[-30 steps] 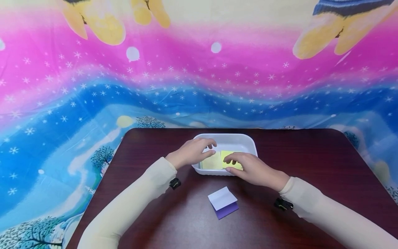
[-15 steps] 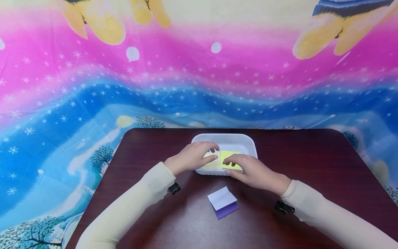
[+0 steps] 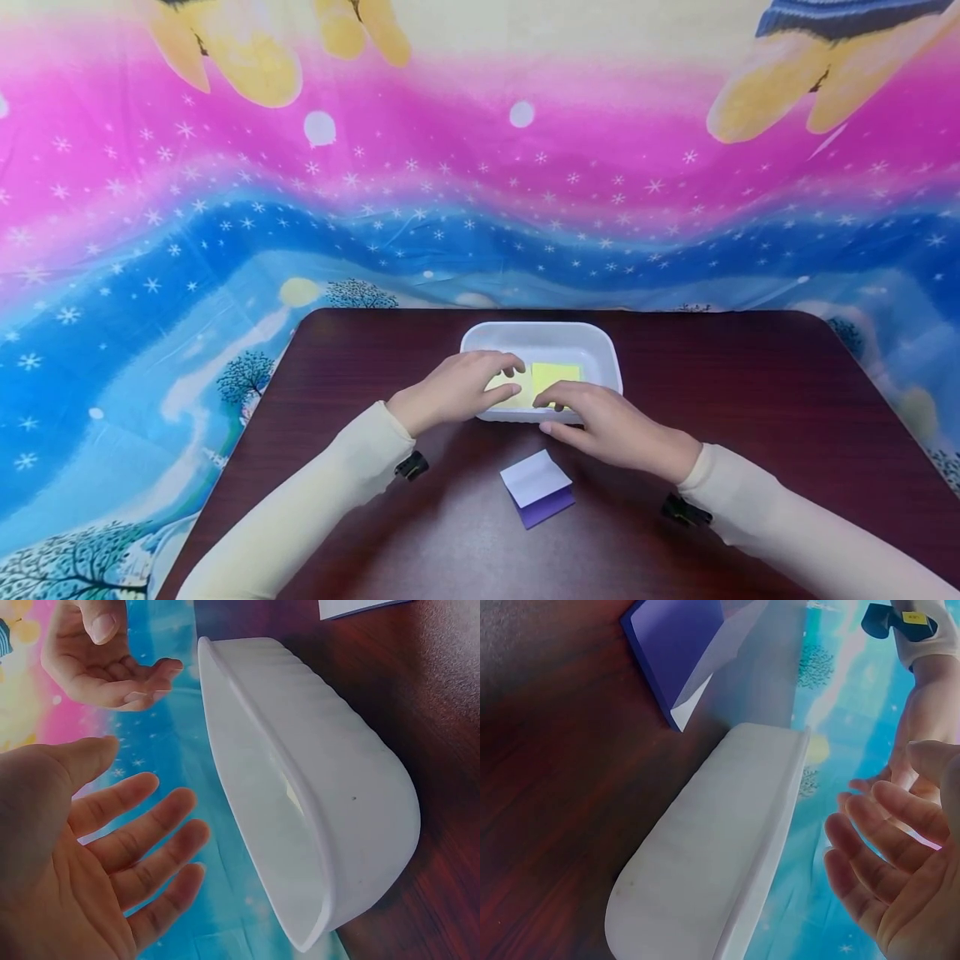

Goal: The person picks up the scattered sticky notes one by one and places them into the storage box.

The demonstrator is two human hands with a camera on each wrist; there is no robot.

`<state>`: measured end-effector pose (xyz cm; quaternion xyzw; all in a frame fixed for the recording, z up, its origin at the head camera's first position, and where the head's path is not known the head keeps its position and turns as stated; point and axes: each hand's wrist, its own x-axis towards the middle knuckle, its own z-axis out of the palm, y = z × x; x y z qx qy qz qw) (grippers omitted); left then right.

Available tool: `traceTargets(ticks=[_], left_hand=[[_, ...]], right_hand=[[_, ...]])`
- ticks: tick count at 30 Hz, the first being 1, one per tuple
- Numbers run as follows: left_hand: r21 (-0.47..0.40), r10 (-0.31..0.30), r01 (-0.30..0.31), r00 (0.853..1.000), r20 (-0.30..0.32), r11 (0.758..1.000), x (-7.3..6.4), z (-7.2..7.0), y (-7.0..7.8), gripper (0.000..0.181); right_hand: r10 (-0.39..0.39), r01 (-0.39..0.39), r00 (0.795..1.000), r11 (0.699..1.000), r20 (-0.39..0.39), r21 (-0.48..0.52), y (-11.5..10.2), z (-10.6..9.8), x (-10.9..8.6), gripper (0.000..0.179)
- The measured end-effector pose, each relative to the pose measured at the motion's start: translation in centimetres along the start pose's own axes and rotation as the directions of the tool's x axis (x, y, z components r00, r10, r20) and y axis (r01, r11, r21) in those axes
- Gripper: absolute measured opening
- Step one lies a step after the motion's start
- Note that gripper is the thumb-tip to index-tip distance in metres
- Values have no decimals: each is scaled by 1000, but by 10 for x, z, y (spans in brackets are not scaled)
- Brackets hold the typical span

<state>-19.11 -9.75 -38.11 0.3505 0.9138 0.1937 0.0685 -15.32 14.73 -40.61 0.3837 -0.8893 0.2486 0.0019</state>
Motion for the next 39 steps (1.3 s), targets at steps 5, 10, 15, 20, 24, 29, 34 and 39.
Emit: traceTargets(ticks=[5, 10, 15, 20, 24, 29, 34, 39], left_hand=[[9, -14, 14, 1000, 6, 1000, -5, 2, 2, 35], [2, -17, 17, 1000, 0, 1000, -9, 5, 4, 35], [4, -20, 20, 1000, 1, 1000, -13, 7, 6, 35], [9, -6, 6, 1000, -11, 1000, -16, 7, 6, 34], [17, -3, 3, 1000, -17, 1000, -19, 8, 6, 34], [14, -7, 7, 1000, 0, 1000, -23, 11, 6, 35], [32, 8, -7, 1000, -14, 999, -28, 14, 6, 33], [25, -5, 5, 1000, -19, 1000, -33, 16, 6, 34]], right_hand=[[-7, 7, 1000, 1000, 5, 3, -2, 3, -2, 23], [-11, 11, 1000, 1000, 10, 0, -3, 6, -3, 24], [-17, 17, 1000, 1000, 7, 4, -4, 9, -5, 24], [-16, 16, 1000, 1000, 8, 11, -5, 13, -7, 24], [-27, 26, 1000, 1000, 6, 12, -5, 17, -9, 23], [-14, 13, 1000, 999, 26, 29, -5, 21, -10, 24], [-7, 5, 999, 999, 52, 42, -6, 26, -12, 25], [-28, 26, 998, 999, 50, 36, -5, 29, -13, 23]])
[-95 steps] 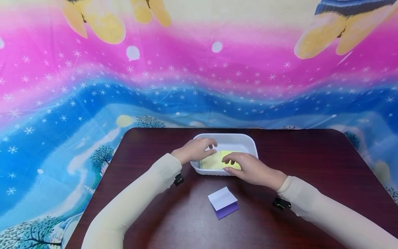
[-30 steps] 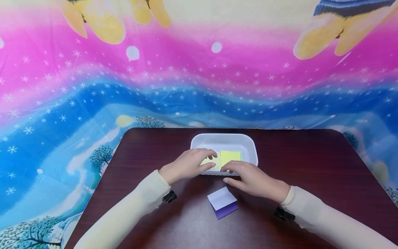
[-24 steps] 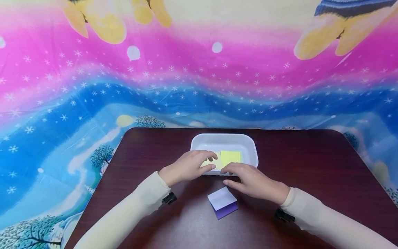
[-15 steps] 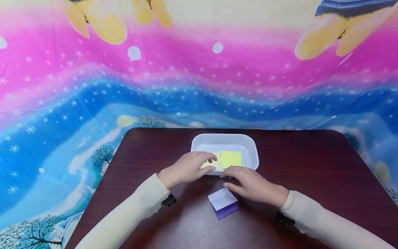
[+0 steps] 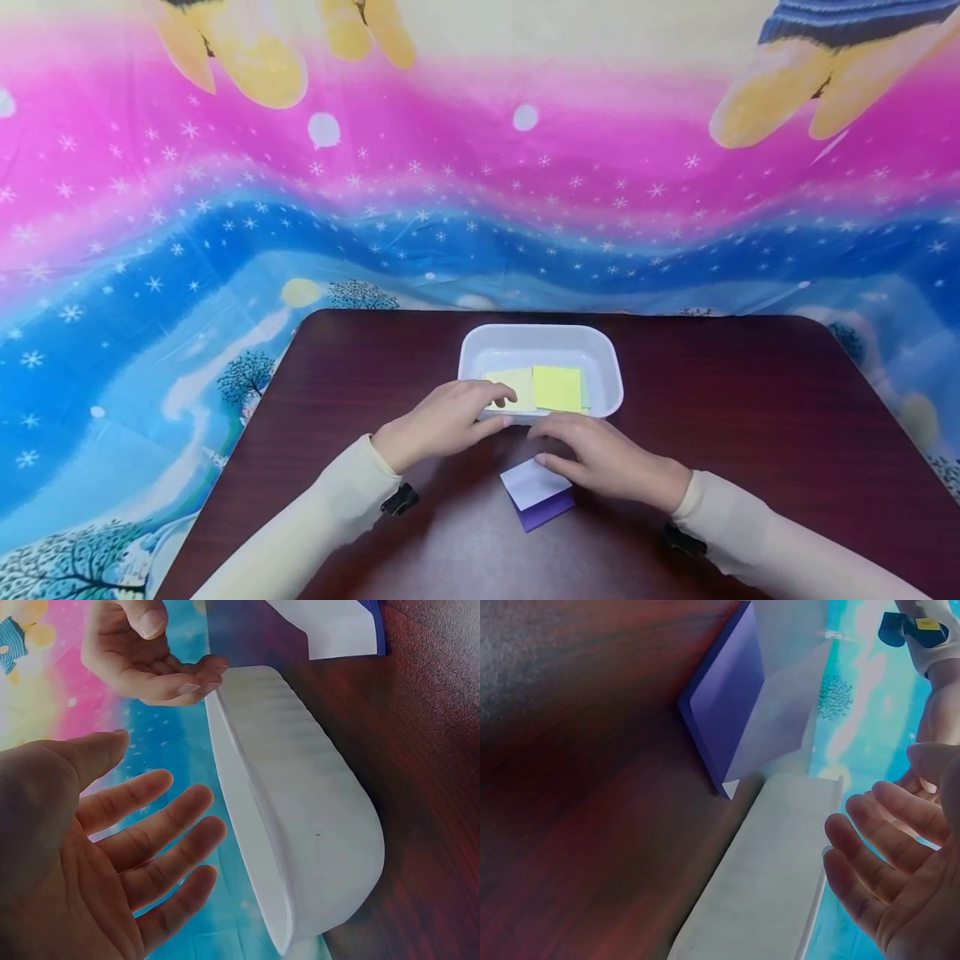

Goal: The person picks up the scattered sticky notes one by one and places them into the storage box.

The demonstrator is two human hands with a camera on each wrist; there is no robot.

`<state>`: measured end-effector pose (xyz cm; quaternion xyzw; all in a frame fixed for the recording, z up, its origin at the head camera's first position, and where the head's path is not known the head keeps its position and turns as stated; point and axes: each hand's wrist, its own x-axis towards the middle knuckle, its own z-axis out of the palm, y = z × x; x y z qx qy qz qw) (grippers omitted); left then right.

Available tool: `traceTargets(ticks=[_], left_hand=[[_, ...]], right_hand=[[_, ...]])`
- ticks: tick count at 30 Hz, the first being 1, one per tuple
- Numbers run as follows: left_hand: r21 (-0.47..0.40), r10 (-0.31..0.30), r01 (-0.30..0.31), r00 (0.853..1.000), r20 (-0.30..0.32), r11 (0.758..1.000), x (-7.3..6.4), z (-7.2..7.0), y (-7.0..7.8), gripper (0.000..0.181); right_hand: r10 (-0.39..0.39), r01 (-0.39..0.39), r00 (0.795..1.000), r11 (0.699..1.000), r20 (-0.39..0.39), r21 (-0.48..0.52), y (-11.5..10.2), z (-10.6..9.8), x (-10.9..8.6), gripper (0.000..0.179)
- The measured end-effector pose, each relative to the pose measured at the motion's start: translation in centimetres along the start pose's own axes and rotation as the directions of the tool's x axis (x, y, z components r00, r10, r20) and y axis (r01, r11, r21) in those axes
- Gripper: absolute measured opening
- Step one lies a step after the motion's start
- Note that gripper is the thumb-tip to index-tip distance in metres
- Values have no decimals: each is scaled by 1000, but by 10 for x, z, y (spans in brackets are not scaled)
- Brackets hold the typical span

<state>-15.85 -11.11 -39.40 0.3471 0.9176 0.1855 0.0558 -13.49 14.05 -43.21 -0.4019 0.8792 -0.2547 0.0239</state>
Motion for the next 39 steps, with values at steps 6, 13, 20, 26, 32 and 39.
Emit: traceTargets(ticks=[6, 13, 20, 26, 32, 39], left_hand=[[-7, -4, 3, 1000, -2, 1000, -6, 2, 0, 33], [-23, 14, -14, 1000, -4, 1000, -11, 7, 1, 32], [-32, 10, -9, 1000, 14, 999, -15, 14, 2, 33], [-14, -5, 5, 999, 33, 1000, -18, 22, 0, 32], [-19, -22, 23, 999, 41, 1000, -21, 27, -1, 32], [-16, -26, 27, 998, 50, 1000, -23, 31, -3, 30]], right_hand=[[1, -1, 1000, 1000, 10, -9, 1, 5, 0, 27], [-17, 17, 1000, 1000, 25, 5, 3, 12, 2, 23], [-39, 39, 999, 999, 20, 4, 5, 19, 1, 19], [-19, 19, 999, 1000, 29, 7, 7, 23, 1, 17], [18, -17, 998, 1000, 64, -5, 9, 26, 1, 20], [41, -38, 996, 999, 85, -30, 8, 29, 1, 24]])
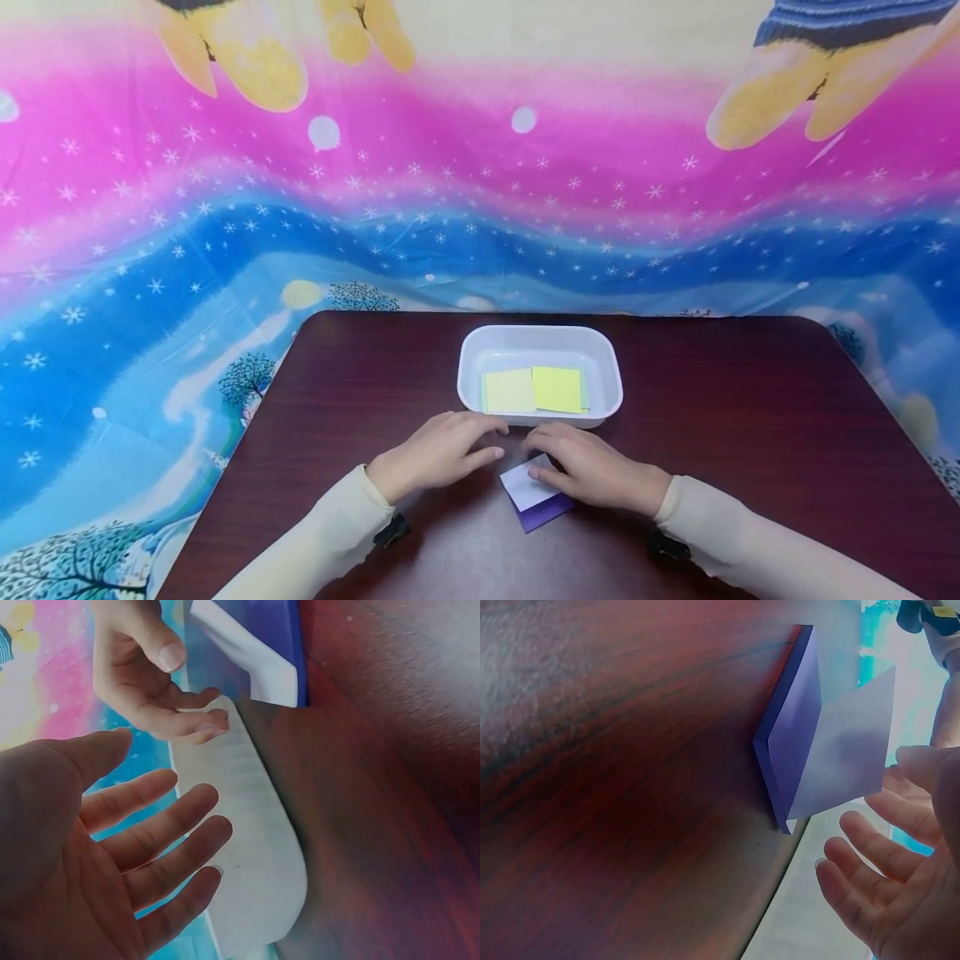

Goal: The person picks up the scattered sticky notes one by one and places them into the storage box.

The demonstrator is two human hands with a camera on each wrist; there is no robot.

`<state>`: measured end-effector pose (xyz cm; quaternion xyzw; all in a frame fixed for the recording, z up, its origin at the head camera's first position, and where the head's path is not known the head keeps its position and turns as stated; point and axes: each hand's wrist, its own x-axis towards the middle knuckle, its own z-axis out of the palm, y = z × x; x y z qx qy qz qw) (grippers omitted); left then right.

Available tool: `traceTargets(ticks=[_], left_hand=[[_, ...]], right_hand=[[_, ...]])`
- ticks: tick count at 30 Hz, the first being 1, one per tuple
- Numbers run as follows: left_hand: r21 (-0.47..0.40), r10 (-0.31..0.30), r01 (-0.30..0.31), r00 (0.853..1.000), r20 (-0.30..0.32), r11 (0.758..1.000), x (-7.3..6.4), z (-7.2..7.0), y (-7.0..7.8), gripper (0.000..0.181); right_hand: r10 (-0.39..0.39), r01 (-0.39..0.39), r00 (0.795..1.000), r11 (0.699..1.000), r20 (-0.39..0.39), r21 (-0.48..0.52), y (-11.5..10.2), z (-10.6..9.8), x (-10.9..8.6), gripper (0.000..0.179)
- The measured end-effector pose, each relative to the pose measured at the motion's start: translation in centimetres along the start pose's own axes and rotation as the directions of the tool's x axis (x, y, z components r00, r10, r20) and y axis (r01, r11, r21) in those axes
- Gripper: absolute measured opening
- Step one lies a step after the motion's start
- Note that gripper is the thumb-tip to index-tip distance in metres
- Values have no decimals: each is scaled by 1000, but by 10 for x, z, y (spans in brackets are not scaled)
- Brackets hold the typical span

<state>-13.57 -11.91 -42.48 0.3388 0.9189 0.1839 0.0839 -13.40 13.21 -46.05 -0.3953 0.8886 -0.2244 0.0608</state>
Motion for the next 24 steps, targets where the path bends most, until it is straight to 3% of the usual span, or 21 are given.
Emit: traceTargets(ticks=[16, 24], left_hand=[[-16, -29, 29, 999, 16, 999, -5, 10, -5, 31], [1, -46, 46, 999, 19, 999, -7, 14, -8, 32]], right_hand=[[-8, 11, 998, 999, 62, -41, 2, 6, 1, 36], [-19, 24, 998, 996, 55, -86, 4, 11, -2, 46]])
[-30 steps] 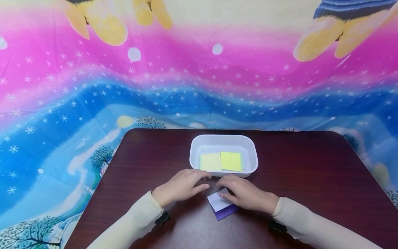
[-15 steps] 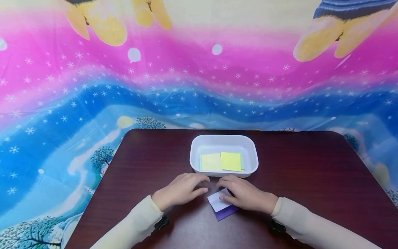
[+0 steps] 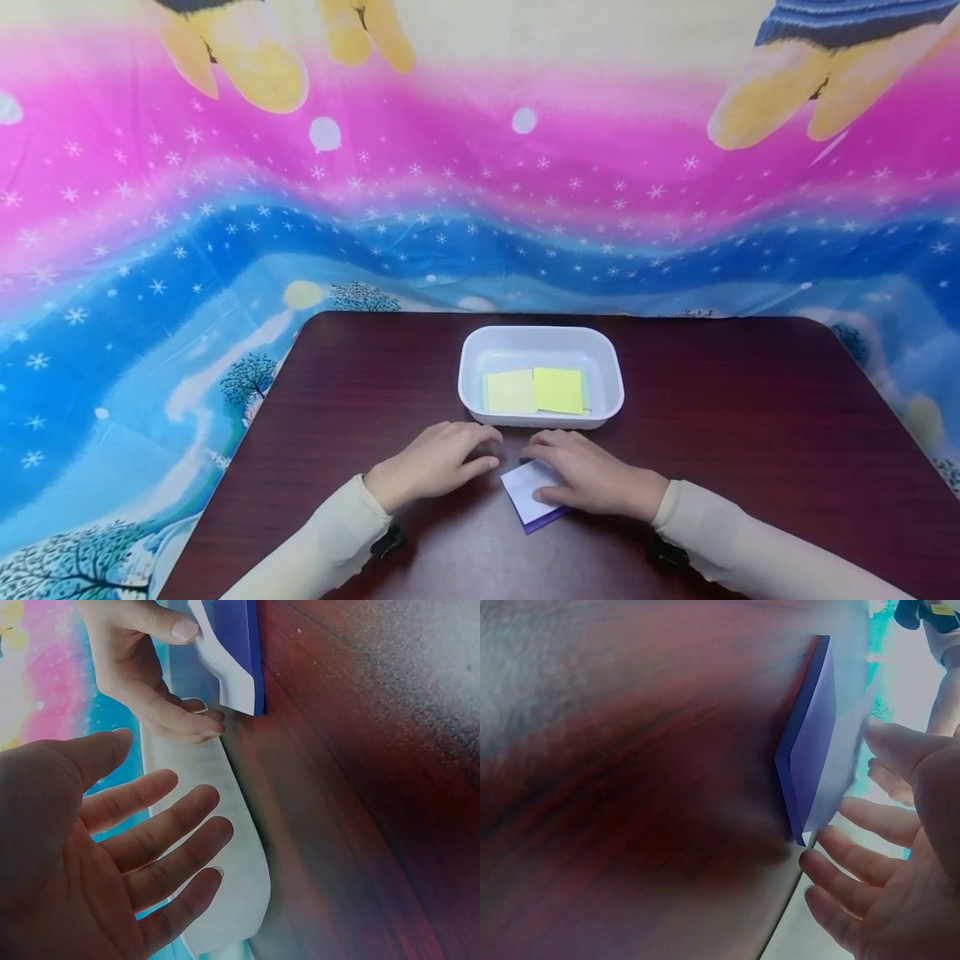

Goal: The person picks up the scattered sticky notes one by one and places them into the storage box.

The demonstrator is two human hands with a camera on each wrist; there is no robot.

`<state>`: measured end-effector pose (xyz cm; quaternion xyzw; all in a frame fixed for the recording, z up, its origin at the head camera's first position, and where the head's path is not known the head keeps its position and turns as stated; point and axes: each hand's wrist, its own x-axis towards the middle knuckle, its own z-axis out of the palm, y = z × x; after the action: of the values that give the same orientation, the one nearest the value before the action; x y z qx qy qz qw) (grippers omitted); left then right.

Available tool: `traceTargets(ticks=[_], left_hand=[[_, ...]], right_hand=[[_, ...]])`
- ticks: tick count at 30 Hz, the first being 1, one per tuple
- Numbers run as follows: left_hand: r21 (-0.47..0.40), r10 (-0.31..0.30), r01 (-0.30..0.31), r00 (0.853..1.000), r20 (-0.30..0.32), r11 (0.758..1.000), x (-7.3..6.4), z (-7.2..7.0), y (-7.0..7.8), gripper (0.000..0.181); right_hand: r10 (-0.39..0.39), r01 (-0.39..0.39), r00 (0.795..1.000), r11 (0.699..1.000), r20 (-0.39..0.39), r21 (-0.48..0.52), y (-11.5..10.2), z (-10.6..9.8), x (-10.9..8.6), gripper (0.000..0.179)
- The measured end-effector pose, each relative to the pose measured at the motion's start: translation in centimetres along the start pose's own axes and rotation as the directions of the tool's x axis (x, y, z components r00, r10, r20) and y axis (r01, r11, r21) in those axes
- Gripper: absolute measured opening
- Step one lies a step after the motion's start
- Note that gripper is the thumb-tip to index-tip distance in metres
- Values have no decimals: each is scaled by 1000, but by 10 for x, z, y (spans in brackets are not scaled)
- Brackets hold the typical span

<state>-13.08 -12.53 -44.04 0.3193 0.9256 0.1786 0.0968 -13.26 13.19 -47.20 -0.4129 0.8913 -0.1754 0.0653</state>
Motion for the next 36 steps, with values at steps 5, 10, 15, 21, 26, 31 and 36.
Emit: traceTargets(ticks=[5, 10, 15, 21, 26, 31, 36], left_hand=[[1, 23, -23, 1000, -11, 1000, -1, 4, -3, 31], [-9, 15, -15, 1000, -4, 1000, -2, 6, -4, 30], [-13, 0, 0, 1000, 7, 1000, -3, 7, -4, 30], [-17, 0, 0, 1000, 6, 1000, -3, 8, -4, 30], [-20, 2, -2, 1000, 7, 1000, -3, 8, -5, 29], [-25, 6, -6, 1000, 7, 1000, -4, 9, -6, 28], [-28, 8, -8, 1000, 7, 1000, -4, 11, -6, 27]], right_hand=[[9, -9, 1000, 1000, 30, 0, 0, 0, -1, 54], [17, -16, 999, 1000, 42, -14, -1, 2, -1, 59], [25, -23, 999, 999, 46, -42, -2, 4, 0, 62], [25, -22, 998, 998, 51, -65, -3, 4, 1, 58], [23, -20, 999, 998, 46, -55, -3, 4, 1, 53], [24, -21, 999, 998, 43, -58, -2, 5, 1, 53], [18, -15, 999, 998, 41, -54, -1, 6, 1, 57]])
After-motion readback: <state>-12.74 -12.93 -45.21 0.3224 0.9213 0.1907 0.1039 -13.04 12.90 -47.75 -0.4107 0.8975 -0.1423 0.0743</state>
